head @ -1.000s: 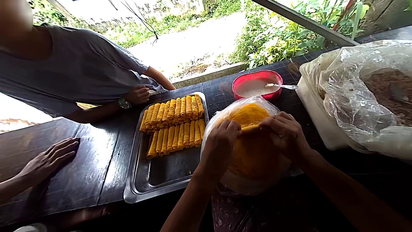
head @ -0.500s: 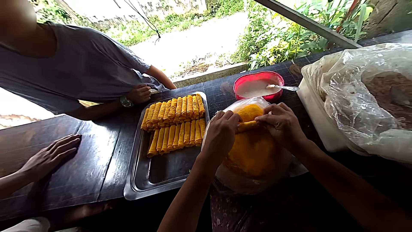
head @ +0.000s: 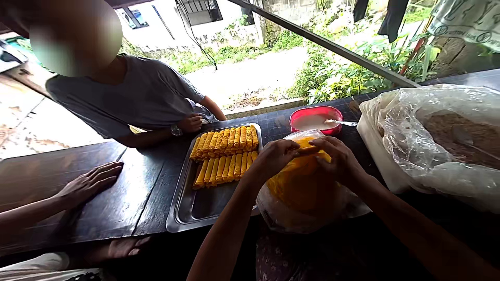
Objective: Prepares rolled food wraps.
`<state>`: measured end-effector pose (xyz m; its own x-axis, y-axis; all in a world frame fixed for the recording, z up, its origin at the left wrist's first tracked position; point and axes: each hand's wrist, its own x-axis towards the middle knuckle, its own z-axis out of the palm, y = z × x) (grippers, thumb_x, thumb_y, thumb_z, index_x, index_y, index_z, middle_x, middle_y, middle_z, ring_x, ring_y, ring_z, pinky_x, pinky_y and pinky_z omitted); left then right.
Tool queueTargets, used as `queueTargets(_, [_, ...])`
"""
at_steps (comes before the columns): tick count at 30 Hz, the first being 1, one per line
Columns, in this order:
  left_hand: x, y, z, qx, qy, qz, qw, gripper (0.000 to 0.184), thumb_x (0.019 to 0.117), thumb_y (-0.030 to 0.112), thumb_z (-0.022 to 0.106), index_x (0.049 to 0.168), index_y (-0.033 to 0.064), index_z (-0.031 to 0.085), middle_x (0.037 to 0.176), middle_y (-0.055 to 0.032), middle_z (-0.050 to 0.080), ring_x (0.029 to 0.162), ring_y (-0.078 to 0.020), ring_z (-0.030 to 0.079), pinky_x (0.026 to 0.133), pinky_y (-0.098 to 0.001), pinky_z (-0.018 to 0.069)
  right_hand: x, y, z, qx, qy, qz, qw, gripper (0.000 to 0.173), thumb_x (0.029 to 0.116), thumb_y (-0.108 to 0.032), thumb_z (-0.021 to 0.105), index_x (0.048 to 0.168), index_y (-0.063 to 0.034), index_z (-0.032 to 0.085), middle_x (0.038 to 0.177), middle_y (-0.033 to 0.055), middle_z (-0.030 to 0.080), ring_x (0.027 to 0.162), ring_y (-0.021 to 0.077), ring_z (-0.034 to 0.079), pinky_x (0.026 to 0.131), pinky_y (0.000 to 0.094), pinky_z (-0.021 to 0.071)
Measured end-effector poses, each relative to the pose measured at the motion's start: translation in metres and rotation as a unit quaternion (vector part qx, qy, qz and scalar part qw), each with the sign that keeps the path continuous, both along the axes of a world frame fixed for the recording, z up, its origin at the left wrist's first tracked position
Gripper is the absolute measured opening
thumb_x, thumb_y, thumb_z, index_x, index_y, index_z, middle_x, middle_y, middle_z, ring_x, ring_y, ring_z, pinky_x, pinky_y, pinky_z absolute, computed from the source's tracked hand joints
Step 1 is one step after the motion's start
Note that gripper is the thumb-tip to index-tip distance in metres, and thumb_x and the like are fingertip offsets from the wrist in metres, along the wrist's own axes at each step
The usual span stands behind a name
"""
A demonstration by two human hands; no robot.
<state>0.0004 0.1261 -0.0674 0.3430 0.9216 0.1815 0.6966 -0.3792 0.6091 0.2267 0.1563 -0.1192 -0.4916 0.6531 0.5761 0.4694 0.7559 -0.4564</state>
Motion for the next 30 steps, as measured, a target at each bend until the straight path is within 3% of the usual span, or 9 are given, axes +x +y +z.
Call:
queueTargets(3, [-0.009,-0.006,0.007,-0.125,-0.154,0.018,0.980,0.016,0.1012,0.011,0.062,0.111,0.0027,0.071,0.089,0.0001,0.071,0.077,-0.0016,0.063,0.075,-0.0208,0.0523,-0.001,-0.004,0.007,0.002,0.033,0.015,0.999,0.033,0.0861,-0.009,0.075,0.118,-0.0056,0.068,0.114,0.0122,0.070,0.108,0.0293,0.067,0.093,0.0493,0.0543])
queueTargets(6, [-0.017,-0.019,0.010,-0.173,-0.223,0.028,0.959,0.014,0.1033,0.008,0.058,0.110,0.0025,0.069,0.081,0.0029,0.069,0.070,0.0010,0.060,0.066,-0.0164,0.0483,-0.007,-0.007,0.012,0.043,0.043,0.028,0.998,0.021,0.0894,-0.014,0.073,0.110,-0.0084,0.070,0.107,0.0072,0.071,0.104,0.0236,0.067,0.092,0.0433,0.0541])
queueTargets(8, [-0.019,-0.029,0.011,-0.148,-0.209,0.031,0.966,0.016,0.1039,0.011,0.057,0.111,0.0031,0.069,0.085,0.0036,0.069,0.073,0.0022,0.060,0.070,-0.0166,0.0488,-0.011,-0.009,0.015,0.072,0.044,0.033,0.996,0.015,0.0940,-0.019,0.069,0.107,-0.0117,0.072,0.106,0.0037,0.072,0.104,0.0203,0.068,0.092,0.0412,0.0545])
queueTargets(12, [-0.009,-0.057,-0.005,0.019,-0.076,0.033,0.996,0.030,0.0974,0.025,0.068,0.117,0.0025,0.072,0.112,-0.0097,0.073,0.103,-0.0161,0.069,0.093,-0.0352,0.0541,-0.017,-0.018,0.016,0.068,0.020,0.042,0.997,0.024,0.1000,-0.032,0.062,0.107,-0.0144,0.077,0.103,0.0016,0.075,0.100,0.0185,0.069,0.092,0.0403,0.0550])
queueTargets(16, [-0.006,-0.083,-0.028,0.125,0.007,0.098,0.987,0.020,0.0943,0.019,0.069,0.104,0.0037,0.076,0.098,-0.0128,0.073,0.099,-0.0277,0.069,0.090,-0.0424,0.0542,-0.019,-0.033,0.012,0.064,-0.011,0.062,0.996,0.037,0.0991,-0.040,0.061,0.117,-0.0114,0.076,0.109,0.0071,0.075,0.102,0.0249,0.069,0.090,0.0429,0.0550])
queueTargets(20, [-0.059,-0.097,-0.022,0.052,0.058,0.250,0.965,0.024,0.0975,0.017,0.066,0.114,0.0012,0.074,0.106,-0.0173,0.074,0.100,-0.0326,0.071,0.091,-0.0499,0.0560,0.008,-0.039,0.016,0.049,-0.019,0.059,0.997,0.040,0.1006,-0.038,0.061,0.126,-0.0072,0.071,0.117,0.0144,0.072,0.108,0.0282,0.067,0.095,0.0427,0.0536])
queueTargets(22, [-0.109,-0.093,-0.022,-0.019,0.091,0.351,0.932,0.029,0.1006,0.018,0.064,0.124,0.0002,0.068,0.110,-0.0213,0.071,0.103,-0.0389,0.069,0.092,-0.0572,0.0542,0.028,-0.039,0.016,0.033,-0.024,0.060,0.997,0.037,0.1022,-0.030,0.060,0.126,-0.0038,0.069,0.117,0.0189,0.071,0.108,0.0288,0.066,0.096,0.0402,0.0518])
queueTargets(25, [-0.172,-0.080,-0.031,-0.091,0.100,0.470,0.872,0.030,0.1010,0.015,0.063,0.122,-0.0059,0.065,0.114,-0.0294,0.068,0.112,-0.0485,0.065,0.097,-0.0652,0.0487,0.048,-0.042,0.015,0.004,-0.039,0.056,0.998,0.032,0.1013,-0.021,0.060,0.121,0.0023,0.070,0.114,0.0247,0.070,0.106,0.0323,0.066,0.096,0.0375,0.0521])
queueTargets(30, [-0.189,-0.056,-0.047,-0.158,0.144,0.517,0.829,0.027,0.1007,0.012,0.063,0.120,-0.0065,0.065,0.121,-0.0305,0.065,0.116,-0.0482,0.063,0.096,-0.0631,0.0499,0.061,-0.051,0.017,-0.013,-0.082,0.071,0.994,0.025,0.1012,-0.015,0.061,0.114,0.0009,0.074,0.116,0.0247,0.071,0.111,0.0353,0.065,0.103,0.0386,0.0479])
